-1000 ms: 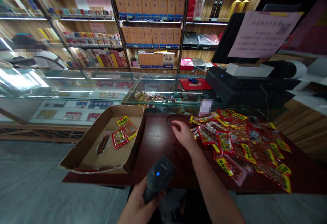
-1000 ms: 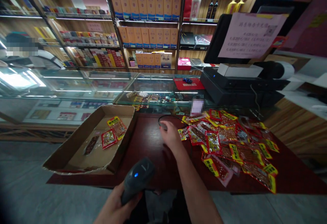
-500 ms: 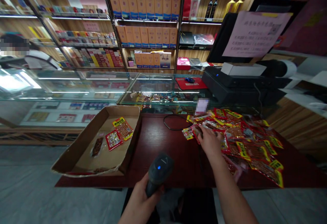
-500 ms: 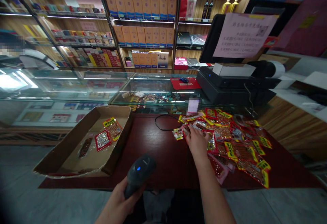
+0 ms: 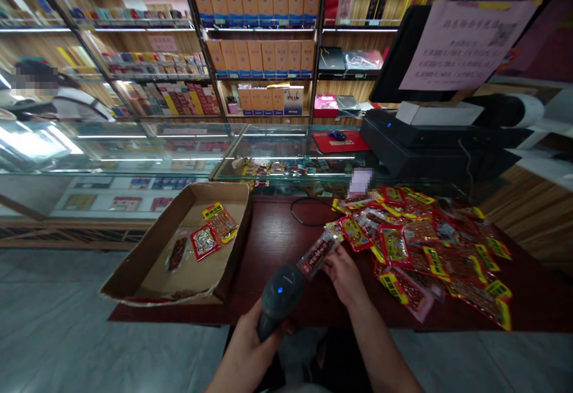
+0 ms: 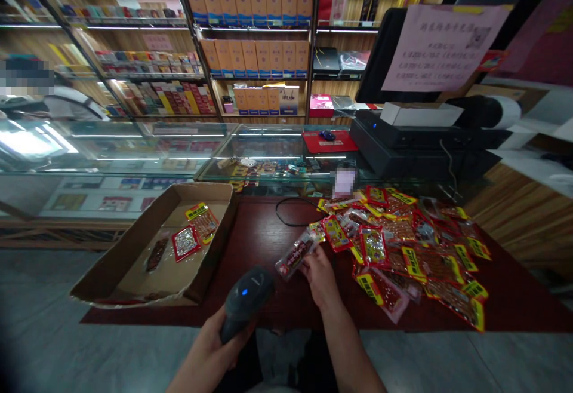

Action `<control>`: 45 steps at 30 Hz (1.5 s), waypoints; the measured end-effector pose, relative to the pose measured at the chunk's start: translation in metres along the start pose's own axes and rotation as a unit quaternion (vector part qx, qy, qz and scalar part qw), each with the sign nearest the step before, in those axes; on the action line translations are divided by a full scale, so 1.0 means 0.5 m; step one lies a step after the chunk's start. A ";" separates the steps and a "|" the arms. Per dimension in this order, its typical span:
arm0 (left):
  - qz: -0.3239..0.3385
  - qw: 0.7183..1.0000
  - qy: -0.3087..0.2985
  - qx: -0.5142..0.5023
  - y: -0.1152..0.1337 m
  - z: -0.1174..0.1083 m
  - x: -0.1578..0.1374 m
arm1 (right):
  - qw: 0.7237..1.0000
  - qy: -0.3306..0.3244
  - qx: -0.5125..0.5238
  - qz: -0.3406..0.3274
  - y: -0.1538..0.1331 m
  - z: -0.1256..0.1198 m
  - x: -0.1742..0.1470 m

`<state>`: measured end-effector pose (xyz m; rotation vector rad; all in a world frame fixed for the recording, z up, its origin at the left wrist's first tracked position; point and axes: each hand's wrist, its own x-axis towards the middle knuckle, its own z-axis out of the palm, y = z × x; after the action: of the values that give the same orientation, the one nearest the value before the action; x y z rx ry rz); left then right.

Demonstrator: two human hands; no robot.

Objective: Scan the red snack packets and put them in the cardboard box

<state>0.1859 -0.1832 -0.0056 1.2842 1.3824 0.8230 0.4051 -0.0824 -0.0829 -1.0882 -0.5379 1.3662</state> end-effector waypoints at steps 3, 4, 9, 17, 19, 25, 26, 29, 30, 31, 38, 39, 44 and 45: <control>0.002 1.000 -0.005 0.015 -0.001 0.001 0.001 | 1.000 0.014 -0.010 -0.003 0.000 -0.005 -0.001; 0.006 1.000 -0.008 0.021 -0.001 0.001 0.001 | 1.000 0.017 -0.018 -0.003 0.001 -0.006 0.000; 0.042 0.997 -0.014 0.064 -0.001 -0.001 0.008 | 0.989 0.004 -0.140 -0.048 0.008 -0.015 0.002; 0.049 0.993 -0.025 0.108 -0.002 -0.011 0.013 | 0.917 -0.074 -0.364 -0.143 -0.020 -0.036 -0.006; 0.049 0.993 -0.030 0.105 0.001 -0.011 0.013 | 0.907 -0.075 -0.387 -0.147 -0.033 -0.036 -0.008; 0.055 0.993 -0.049 0.094 0.005 -0.010 0.004 | 0.877 -0.074 -0.449 -0.155 -0.053 -0.033 -0.006; 0.056 0.993 -0.052 0.093 0.003 -0.010 0.002 | 0.872 -0.074 -0.458 -0.156 -0.055 -0.032 -0.005; 0.056 0.993 -0.055 0.091 -0.002 -0.011 0.001 | 0.864 -0.078 -0.472 -0.156 -0.058 -0.030 -0.005; 0.056 0.993 -0.055 0.090 -0.004 -0.012 0.000 | 0.864 -0.079 -0.472 -0.156 -0.059 -0.029 -0.006; 0.056 0.993 -0.056 0.089 -0.005 -0.012 0.000 | 0.865 -0.080 -0.470 -0.156 -0.060 -0.027 -0.006; 0.053 0.993 -0.059 0.082 -0.009 -0.014 -0.001 | 0.868 -0.077 -0.467 -0.152 -0.060 -0.018 -0.009; 0.051 0.994 -0.060 0.081 -0.009 -0.014 -0.001 | 0.872 -0.078 -0.460 -0.149 -0.059 -0.020 -0.009; 0.047 0.996 -0.051 0.064 -0.013 -0.015 -0.001 | 0.915 -0.060 -0.377 -0.128 -0.054 -0.027 0.004; 0.044 0.996 -0.047 0.061 -0.016 -0.016 -0.001 | 0.923 -0.055 -0.359 -0.124 -0.055 -0.019 0.010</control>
<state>0.1760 -0.1839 -0.0109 1.4699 1.3250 0.7366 0.4280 -0.0763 -0.0653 -1.4633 -1.2826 1.0202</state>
